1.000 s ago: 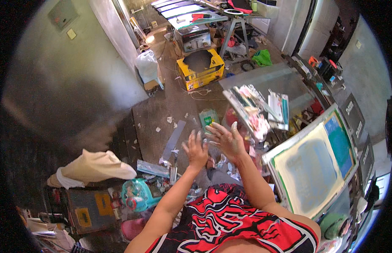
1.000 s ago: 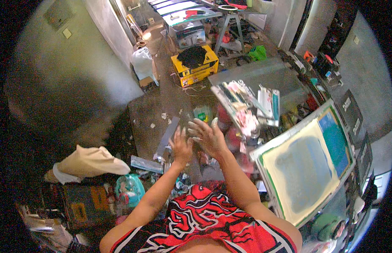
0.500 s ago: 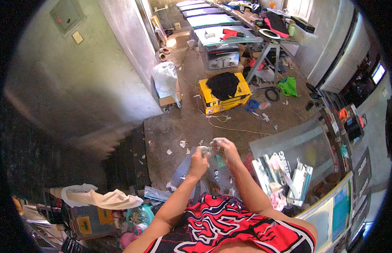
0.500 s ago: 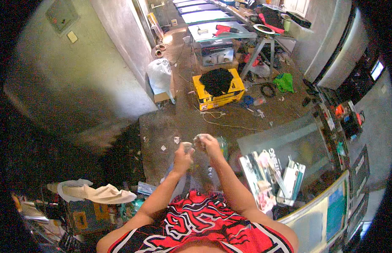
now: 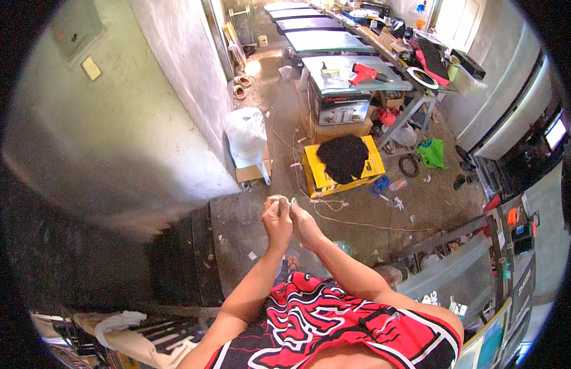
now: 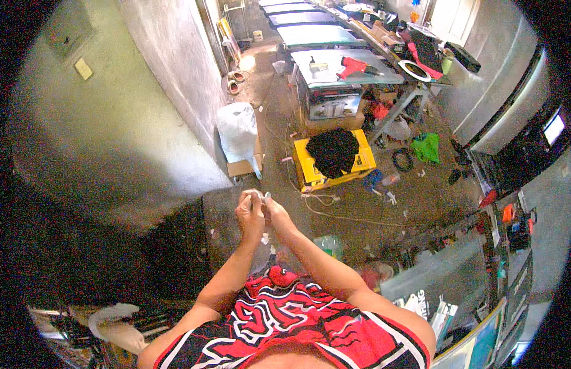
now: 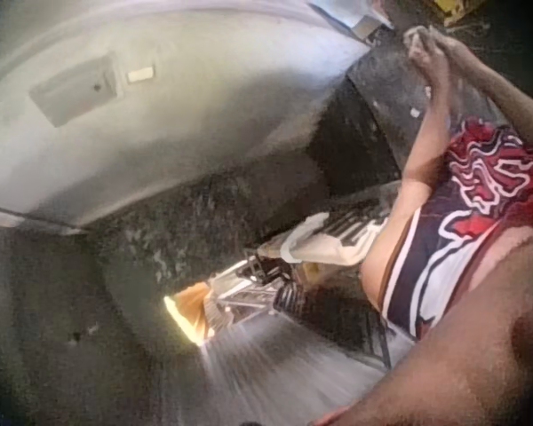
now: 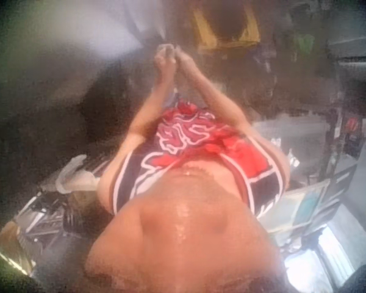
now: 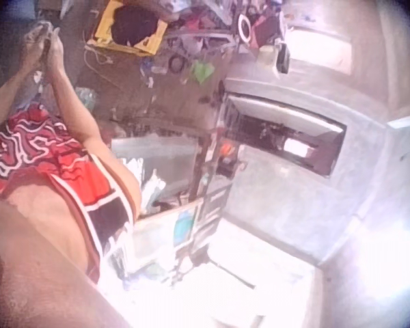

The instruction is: The person scrapes excess ink from a screen printing frame using a squeegee, then uses a red heat gun to cure printed designs on several black t-shirts laid out on a workbench. The person handles the squeegee and heat gun throughout the process.

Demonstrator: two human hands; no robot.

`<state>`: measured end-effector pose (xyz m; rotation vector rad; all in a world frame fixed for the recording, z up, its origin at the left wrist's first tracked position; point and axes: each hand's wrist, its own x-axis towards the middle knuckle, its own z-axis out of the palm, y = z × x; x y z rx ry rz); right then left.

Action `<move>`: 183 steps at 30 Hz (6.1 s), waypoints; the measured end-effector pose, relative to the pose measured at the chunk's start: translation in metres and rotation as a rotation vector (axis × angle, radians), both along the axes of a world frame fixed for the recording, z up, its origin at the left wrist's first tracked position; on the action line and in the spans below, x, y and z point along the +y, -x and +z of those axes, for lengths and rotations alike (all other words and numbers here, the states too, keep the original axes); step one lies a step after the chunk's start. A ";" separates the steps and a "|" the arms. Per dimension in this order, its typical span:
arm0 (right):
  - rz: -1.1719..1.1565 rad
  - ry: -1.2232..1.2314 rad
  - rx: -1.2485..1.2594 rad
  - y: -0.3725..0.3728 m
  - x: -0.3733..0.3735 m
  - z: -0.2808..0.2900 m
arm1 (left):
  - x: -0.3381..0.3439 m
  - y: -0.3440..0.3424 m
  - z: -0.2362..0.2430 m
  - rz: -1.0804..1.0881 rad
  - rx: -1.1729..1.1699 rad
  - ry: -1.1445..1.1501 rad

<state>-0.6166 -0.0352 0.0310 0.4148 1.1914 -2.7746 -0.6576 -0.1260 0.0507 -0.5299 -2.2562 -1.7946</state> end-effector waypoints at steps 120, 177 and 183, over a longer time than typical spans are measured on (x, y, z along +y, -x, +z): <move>-0.805 -0.305 -0.587 1.701 0.760 0.169 | 0.867 2.151 0.006 -1.355 -0.231 0.347; -1.152 -0.358 -0.718 1.775 0.823 0.117 | 0.939 2.125 -0.077 -1.734 0.405 0.613; -0.889 -0.259 -0.655 1.853 0.823 0.121 | 0.961 2.182 -0.089 -1.784 0.388 0.599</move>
